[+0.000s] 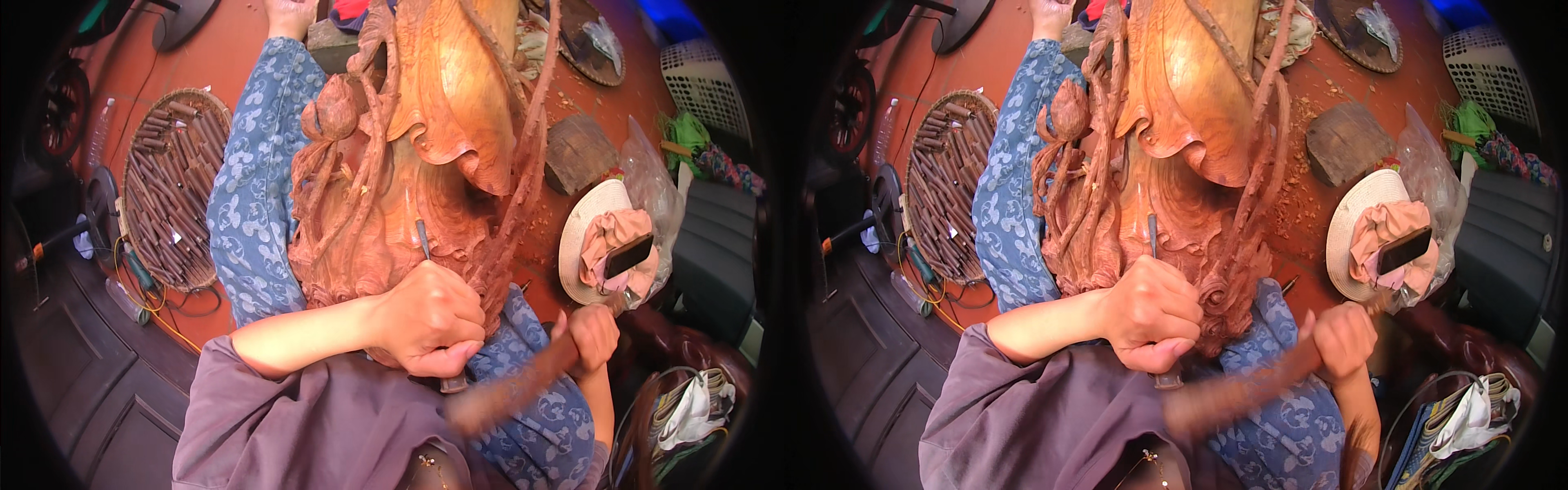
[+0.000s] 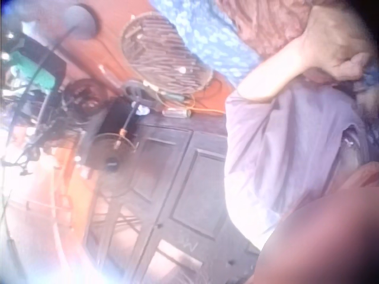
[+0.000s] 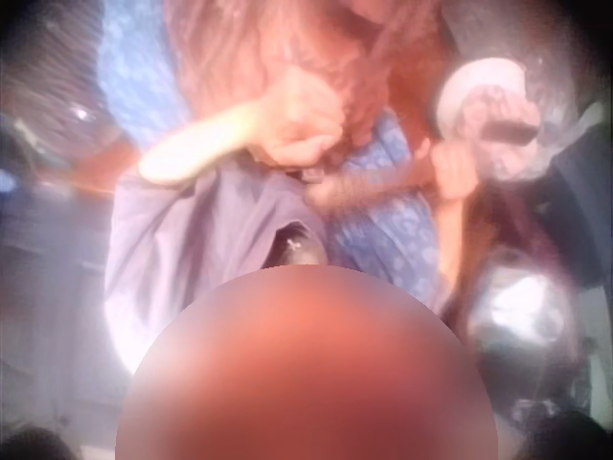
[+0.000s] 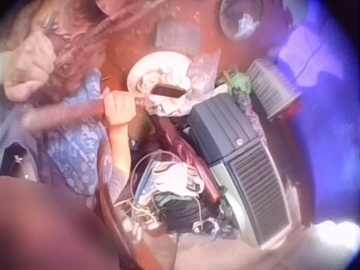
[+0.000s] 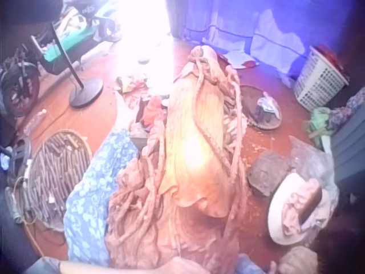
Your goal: The person carves a large piece of wood using a chisel and mallet. They repeatedly strike the chisel to shape the wood and occasionally switch to a different chisel from a nearby basket.
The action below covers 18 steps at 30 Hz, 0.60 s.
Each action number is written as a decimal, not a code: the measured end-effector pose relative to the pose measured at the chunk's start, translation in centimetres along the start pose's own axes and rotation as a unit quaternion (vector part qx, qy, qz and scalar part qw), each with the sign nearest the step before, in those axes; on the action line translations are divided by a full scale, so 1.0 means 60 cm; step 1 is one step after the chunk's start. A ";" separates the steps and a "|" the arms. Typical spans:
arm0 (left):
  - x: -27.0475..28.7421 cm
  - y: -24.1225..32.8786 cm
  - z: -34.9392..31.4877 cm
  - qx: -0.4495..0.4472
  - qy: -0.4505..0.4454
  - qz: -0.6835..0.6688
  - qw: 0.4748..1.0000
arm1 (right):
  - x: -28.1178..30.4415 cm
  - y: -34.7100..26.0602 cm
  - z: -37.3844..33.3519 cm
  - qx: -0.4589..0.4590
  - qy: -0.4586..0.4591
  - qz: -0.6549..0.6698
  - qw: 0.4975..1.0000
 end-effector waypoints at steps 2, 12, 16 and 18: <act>0.001 -0.001 0.001 0.005 -0.017 0.003 1.000 | 0.002 -0.003 -0.003 -0.002 0.001 0.021 1.000; -0.001 -0.001 0.006 0.046 -0.094 0.027 0.994 | -0.006 0.000 -0.021 0.019 0.045 0.032 0.998; 0.000 0.019 0.015 -0.015 -0.126 0.109 0.986 | -0.012 0.001 -0.030 -0.030 0.040 0.034 0.998; 0.004 0.059 0.026 -0.086 -0.114 0.195 0.970 | -0.014 0.005 -0.043 -0.044 0.080 0.078 0.993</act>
Point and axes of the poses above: each hand's wrist, its own z-axis towards the middle knuckle, its own x-axis out of the back of the hand, y = z × x, the point moved 5 cm from there along z, towards the middle knuckle, and after that the axes turned 5 degrees about z, right-handed, at the moved point
